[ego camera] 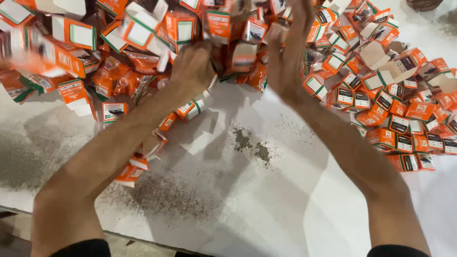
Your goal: The person picks small orange product boxes from a pile on the table, opens a white paper carton, places an orange box inside, folds the carton closed, and sets the packed carton aside, repeating this packing cycle throughout the clip.
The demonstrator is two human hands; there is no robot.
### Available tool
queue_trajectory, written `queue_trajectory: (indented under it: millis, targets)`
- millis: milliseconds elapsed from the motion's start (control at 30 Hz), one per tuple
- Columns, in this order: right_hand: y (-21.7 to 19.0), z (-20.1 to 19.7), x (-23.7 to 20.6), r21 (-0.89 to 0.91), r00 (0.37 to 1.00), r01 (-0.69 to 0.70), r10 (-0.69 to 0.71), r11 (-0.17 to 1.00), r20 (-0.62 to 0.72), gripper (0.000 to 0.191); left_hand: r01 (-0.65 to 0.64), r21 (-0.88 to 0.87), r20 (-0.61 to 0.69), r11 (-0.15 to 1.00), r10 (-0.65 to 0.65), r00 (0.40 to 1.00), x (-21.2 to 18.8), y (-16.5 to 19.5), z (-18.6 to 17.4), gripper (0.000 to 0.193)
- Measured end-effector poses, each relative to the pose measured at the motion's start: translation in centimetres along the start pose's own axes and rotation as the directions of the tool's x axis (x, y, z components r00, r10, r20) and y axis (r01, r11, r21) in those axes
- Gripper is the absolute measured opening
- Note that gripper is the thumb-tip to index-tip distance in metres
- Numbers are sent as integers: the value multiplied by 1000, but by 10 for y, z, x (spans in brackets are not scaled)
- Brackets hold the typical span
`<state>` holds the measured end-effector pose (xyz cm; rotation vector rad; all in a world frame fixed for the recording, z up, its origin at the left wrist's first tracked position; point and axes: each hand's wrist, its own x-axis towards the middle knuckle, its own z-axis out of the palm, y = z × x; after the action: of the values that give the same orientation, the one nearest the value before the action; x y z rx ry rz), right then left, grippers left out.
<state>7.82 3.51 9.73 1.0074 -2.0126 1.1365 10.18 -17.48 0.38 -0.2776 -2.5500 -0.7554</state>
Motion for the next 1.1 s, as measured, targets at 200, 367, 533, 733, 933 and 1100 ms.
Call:
queue_trajectory:
  millis: [200, 367, 533, 733, 933, 1100]
  targets:
    - [33, 33, -137, -386, 893, 301, -116, 872, 435, 74, 279, 41, 342, 959, -276, 898, 97, -27, 21, 36]
    - [25, 22, -126, -469, 914, 156, 52, 869, 401, 82, 303, 72, 346, 950, -309, 886, 130, -10, 29, 38]
    - [26, -5, -133, -534, 940, 141, 57, 833, 336, 66, 263, 211, 218, 942, -307, 926, 112, 10, 36, 39]
    - [9, -57, -153, -620, 934, 70, 167, 782, 315, 55, 136, 334, 485, 933, -294, 824, 85, 23, 50, 41]
    - [-56, -92, -170, -477, 919, -29, 212, 878, 334, 64, 90, -292, 571, 952, 98, 815, 41, 43, -65, 43]
    - [-94, -73, -204, -271, 892, 76, 56, 960, 449, 78, -21, 322, 7, 947, 20, 1000, -172, 49, -189, 81]
